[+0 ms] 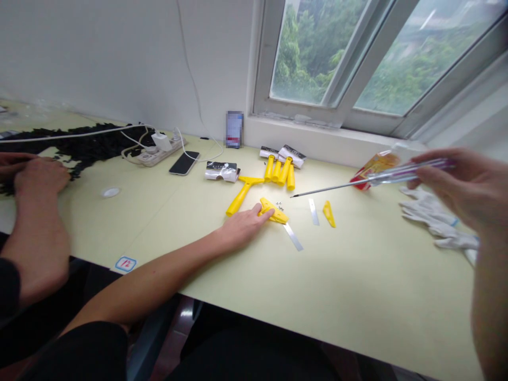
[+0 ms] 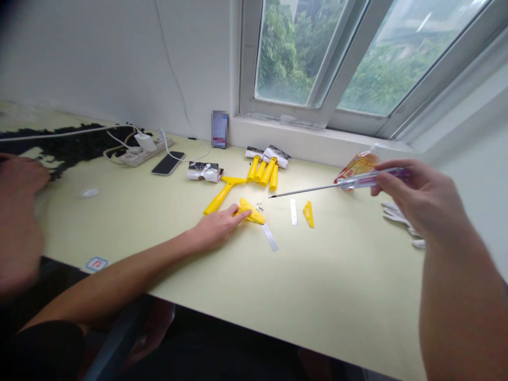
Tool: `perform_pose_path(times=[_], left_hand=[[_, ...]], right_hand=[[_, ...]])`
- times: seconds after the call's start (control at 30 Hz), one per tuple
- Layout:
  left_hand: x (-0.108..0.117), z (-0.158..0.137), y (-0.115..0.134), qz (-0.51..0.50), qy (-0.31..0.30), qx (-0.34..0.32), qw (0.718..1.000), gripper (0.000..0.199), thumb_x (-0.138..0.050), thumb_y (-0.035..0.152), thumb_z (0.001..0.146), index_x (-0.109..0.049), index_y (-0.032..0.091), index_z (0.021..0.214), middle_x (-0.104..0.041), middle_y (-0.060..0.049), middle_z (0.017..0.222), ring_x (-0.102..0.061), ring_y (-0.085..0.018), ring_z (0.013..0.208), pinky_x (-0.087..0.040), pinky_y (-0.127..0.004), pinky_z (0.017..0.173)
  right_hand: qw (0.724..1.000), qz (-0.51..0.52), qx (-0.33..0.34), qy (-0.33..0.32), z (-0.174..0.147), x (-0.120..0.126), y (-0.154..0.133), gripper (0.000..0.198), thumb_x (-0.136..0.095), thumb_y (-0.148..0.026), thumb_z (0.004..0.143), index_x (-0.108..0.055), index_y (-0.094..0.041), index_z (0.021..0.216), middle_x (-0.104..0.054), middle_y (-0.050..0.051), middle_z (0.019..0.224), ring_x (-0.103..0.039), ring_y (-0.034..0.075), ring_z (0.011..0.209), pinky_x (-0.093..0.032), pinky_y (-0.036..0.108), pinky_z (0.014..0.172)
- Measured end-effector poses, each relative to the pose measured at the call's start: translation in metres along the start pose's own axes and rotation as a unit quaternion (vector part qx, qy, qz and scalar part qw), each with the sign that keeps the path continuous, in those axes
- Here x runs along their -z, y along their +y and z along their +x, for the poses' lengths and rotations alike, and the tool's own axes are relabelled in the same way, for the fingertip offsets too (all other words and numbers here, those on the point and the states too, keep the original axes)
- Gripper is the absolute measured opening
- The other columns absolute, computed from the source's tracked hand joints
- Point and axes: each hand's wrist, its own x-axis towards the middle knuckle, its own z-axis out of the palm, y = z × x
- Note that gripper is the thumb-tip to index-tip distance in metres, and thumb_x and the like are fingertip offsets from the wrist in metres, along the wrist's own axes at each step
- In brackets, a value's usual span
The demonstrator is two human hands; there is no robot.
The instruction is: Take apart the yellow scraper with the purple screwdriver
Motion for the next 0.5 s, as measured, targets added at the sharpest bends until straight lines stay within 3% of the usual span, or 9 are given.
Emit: perform_pose_path(times=[0.07,0.2,0.33,0.5], left_hand=[[0.001,-0.002,0.001,0.005,0.003,-0.021,1.000,0.052,-0.040,0.017,0.093,-0.034,0.028,0.144,-0.053,-0.009,0.114,-0.062,-0.017,0.076,-0.049,-0.028,0.062],[-0.002,-0.007,0.005,0.006,0.015,-0.094,0.995,0.051,-0.041,0.024,0.095,-0.033,0.029,0.144,-0.057,-0.006,0.111,-0.062,-0.017,0.079,-0.050,-0.028,0.062],[-0.008,-0.008,0.007,0.025,0.054,-0.116,0.991,0.050,-0.035,0.019,0.097,-0.030,0.024,0.147,-0.056,-0.009,0.120,-0.062,-0.018,0.090,-0.052,-0.029,0.071],[-0.011,-0.001,0.002,0.048,0.034,-0.109,0.992,0.045,-0.031,0.019,0.099,-0.036,0.017,0.144,-0.057,-0.011,0.119,-0.061,-0.020,0.097,-0.054,-0.032,0.075]], right_hand=[[0.994,0.094,-0.049,0.000,-0.013,-0.002,0.041,0.043,-0.085,-0.049,0.059,-0.073,-0.023,0.092,-0.064,0.002,0.062,-0.060,0.013,0.055,-0.045,0.021,0.042],[0.969,0.231,-0.088,0.016,-0.039,-0.020,0.097,0.035,-0.086,-0.042,0.060,-0.071,-0.021,0.082,-0.067,0.002,0.066,-0.061,0.011,0.055,-0.053,0.022,0.054],[0.958,0.261,-0.114,-0.026,-0.054,-0.035,0.106,0.031,-0.082,-0.040,0.066,-0.071,-0.020,0.087,-0.069,0.002,0.074,-0.063,0.012,0.059,-0.054,0.024,0.059],[0.957,0.262,-0.114,-0.049,-0.055,-0.038,0.101,0.028,-0.079,-0.040,0.070,-0.070,-0.021,0.089,-0.068,0.001,0.075,-0.063,0.012,0.060,-0.055,0.026,0.061]])
